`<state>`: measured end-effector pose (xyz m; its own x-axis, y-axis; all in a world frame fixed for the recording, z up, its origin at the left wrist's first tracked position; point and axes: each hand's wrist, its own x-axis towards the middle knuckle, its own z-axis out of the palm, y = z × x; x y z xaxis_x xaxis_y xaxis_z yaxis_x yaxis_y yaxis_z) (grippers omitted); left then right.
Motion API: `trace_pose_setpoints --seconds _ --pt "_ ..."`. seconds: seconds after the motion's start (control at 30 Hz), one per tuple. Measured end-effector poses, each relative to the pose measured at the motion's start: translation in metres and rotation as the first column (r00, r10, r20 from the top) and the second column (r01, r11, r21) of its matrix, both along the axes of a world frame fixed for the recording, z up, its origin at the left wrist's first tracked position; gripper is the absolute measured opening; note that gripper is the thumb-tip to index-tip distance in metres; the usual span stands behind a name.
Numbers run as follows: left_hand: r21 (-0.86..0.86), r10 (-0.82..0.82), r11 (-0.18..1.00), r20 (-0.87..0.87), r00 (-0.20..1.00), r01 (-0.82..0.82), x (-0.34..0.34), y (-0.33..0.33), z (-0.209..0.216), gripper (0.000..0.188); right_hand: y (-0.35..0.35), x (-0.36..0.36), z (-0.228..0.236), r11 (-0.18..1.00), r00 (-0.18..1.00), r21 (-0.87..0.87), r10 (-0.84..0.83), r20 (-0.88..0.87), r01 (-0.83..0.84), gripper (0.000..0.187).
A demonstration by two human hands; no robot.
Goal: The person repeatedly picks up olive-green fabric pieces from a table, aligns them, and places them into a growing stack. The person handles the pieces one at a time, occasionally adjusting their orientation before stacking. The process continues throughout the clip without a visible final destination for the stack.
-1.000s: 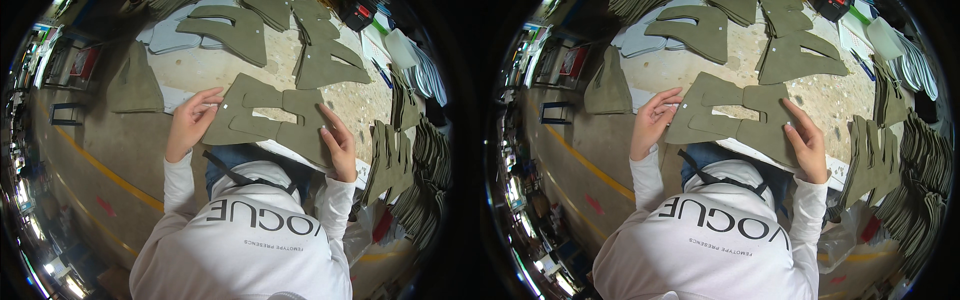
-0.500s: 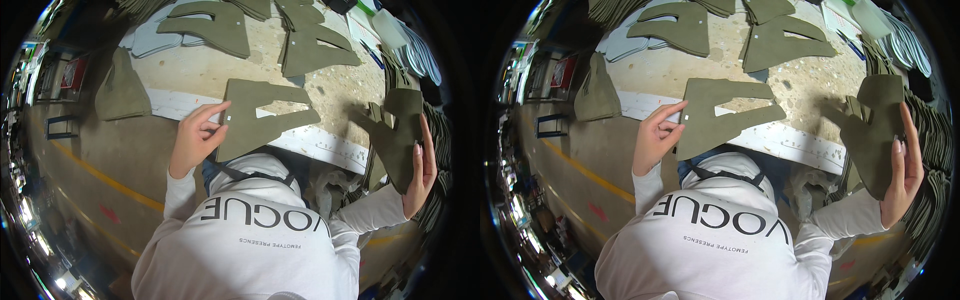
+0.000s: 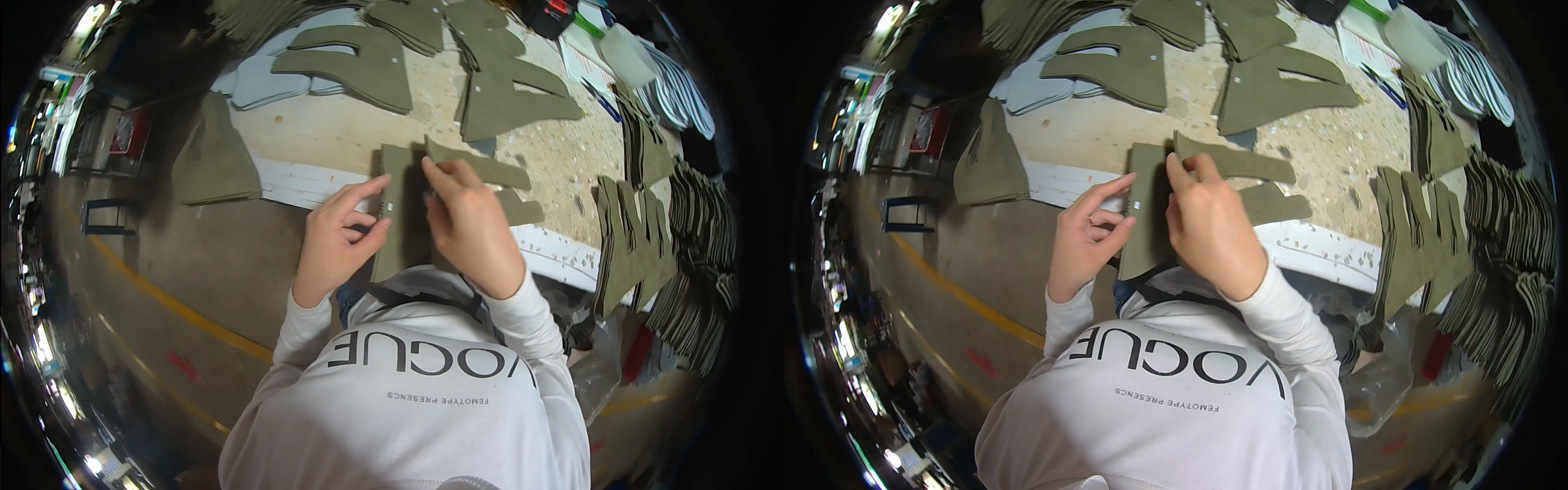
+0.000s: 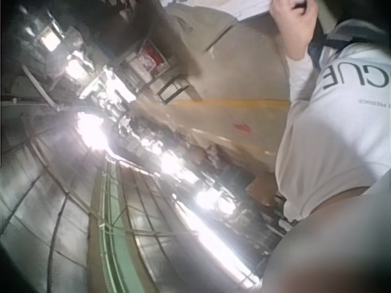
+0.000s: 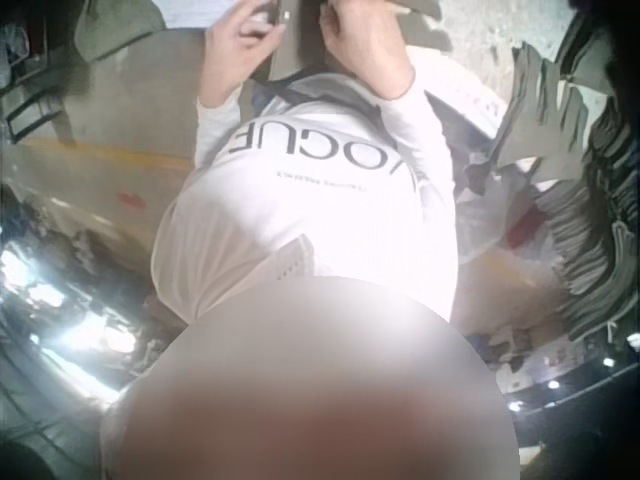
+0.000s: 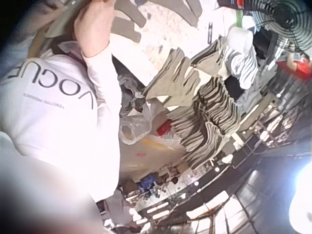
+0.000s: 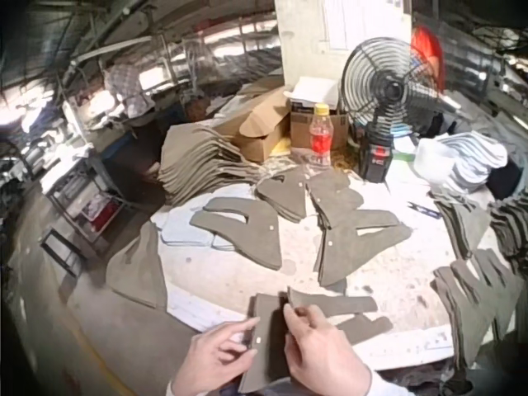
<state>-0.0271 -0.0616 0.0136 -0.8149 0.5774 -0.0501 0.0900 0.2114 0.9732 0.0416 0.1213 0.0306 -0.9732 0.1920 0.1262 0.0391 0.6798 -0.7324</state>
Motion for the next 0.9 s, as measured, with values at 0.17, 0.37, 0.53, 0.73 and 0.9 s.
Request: trace_pose_setpoints --seconds 0.17,0.37,0.53,0.73,0.9 --pt "-0.004 0.026 1.0 0.021 0.999 -0.026 0.003 -0.002 -0.002 0.064 -0.026 -0.011 -0.005 0.997 0.996 -0.019 0.069 -0.049 -0.07 0.045" --pt "0.017 0.05 0.999 -0.082 0.995 -0.048 -0.002 -0.001 -0.012 0.055 -0.021 -0.014 -0.008 0.984 0.983 -0.039 0.169 -0.071 -0.172 0.045" --pt "-0.047 -0.139 0.99 -0.157 0.978 0.133 -0.015 0.003 -0.012 0.064 0.022 -0.013 -0.016 0.955 0.991 -0.274 0.093 -0.1 -0.118 0.037" --pt "-0.206 -0.305 0.952 -0.635 0.71 0.226 -0.048 0.01 0.027 0.061 0.085 -0.012 -0.038 0.939 0.963 -0.312 -0.208 -0.17 0.148 0.029" --pt "-0.142 -0.066 0.988 -0.736 0.674 -0.058 -0.066 -0.023 0.08 0.057 0.1 -0.009 -0.054 0.908 0.945 -0.371 -0.277 -0.173 0.198 0.027"
